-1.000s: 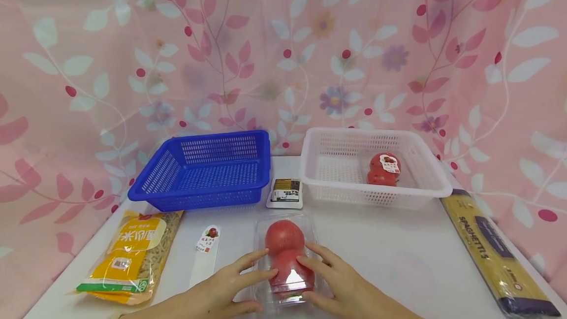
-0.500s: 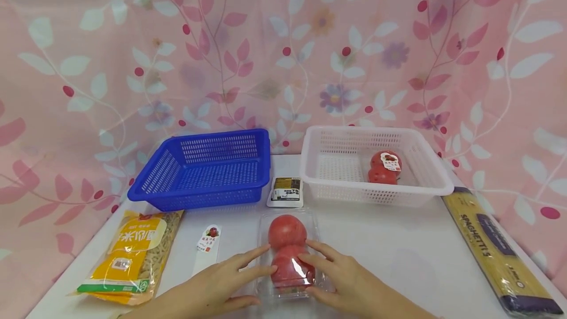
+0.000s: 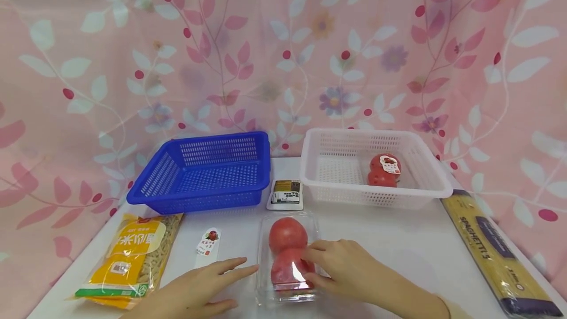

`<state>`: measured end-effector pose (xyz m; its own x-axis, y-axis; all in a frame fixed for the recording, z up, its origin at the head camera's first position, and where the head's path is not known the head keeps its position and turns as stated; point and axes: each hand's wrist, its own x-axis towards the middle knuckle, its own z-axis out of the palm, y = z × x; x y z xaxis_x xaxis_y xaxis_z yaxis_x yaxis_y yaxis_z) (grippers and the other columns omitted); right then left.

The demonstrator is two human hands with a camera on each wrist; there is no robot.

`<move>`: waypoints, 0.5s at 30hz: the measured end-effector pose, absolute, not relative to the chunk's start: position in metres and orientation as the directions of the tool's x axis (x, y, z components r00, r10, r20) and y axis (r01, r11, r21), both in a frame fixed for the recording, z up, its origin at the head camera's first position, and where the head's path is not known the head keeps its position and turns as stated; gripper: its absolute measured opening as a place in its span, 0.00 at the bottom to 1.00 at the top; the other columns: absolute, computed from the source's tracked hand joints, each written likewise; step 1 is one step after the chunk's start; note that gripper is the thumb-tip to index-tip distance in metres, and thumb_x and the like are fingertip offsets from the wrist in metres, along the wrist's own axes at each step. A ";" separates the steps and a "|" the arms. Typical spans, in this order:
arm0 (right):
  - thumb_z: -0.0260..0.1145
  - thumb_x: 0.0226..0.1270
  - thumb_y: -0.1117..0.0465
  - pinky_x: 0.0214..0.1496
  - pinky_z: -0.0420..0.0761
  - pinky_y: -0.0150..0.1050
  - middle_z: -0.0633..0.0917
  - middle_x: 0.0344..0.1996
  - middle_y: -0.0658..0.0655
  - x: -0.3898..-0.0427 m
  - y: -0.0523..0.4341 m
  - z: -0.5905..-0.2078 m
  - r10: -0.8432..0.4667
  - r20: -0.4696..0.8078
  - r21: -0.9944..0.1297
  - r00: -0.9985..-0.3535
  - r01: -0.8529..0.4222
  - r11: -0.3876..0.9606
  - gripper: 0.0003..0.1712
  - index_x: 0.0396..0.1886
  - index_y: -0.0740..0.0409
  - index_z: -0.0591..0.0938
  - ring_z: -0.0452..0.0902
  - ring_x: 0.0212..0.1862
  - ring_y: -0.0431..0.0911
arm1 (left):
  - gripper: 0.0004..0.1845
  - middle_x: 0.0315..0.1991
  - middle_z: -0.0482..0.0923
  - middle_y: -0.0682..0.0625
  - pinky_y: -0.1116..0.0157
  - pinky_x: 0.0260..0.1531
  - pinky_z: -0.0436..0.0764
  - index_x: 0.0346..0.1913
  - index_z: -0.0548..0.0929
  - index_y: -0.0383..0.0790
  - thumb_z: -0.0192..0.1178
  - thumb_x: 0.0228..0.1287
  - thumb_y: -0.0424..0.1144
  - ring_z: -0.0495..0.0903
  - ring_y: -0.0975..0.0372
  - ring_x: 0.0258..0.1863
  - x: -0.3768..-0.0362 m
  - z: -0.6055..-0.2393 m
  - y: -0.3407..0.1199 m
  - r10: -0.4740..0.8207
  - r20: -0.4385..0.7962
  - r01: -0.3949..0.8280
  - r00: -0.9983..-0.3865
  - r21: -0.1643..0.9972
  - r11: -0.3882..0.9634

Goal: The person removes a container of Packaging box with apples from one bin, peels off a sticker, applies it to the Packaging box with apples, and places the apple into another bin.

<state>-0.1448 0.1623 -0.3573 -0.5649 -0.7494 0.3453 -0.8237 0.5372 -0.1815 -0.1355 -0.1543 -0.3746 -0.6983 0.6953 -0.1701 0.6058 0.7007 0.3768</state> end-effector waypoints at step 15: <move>0.62 0.60 0.47 0.52 0.73 0.35 0.81 0.44 0.48 -0.173 0.071 -0.319 -0.919 0.148 0.108 -0.364 -0.918 0.381 0.15 0.43 0.45 0.83 0.72 0.49 0.42 | 0.40 0.66 0.57 0.37 0.40 0.52 0.63 0.64 0.69 0.42 0.59 0.51 0.62 0.52 0.38 0.64 -0.144 -0.399 -0.180 0.435 -0.381 0.359 -0.816 0.257 0.897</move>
<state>-0.1735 0.0709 -0.3188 -0.3642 -0.9194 0.1482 -0.9182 0.3811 0.1078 -0.1442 -0.1802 -0.3987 -0.8160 0.4352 -0.3806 0.3587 0.8974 0.2569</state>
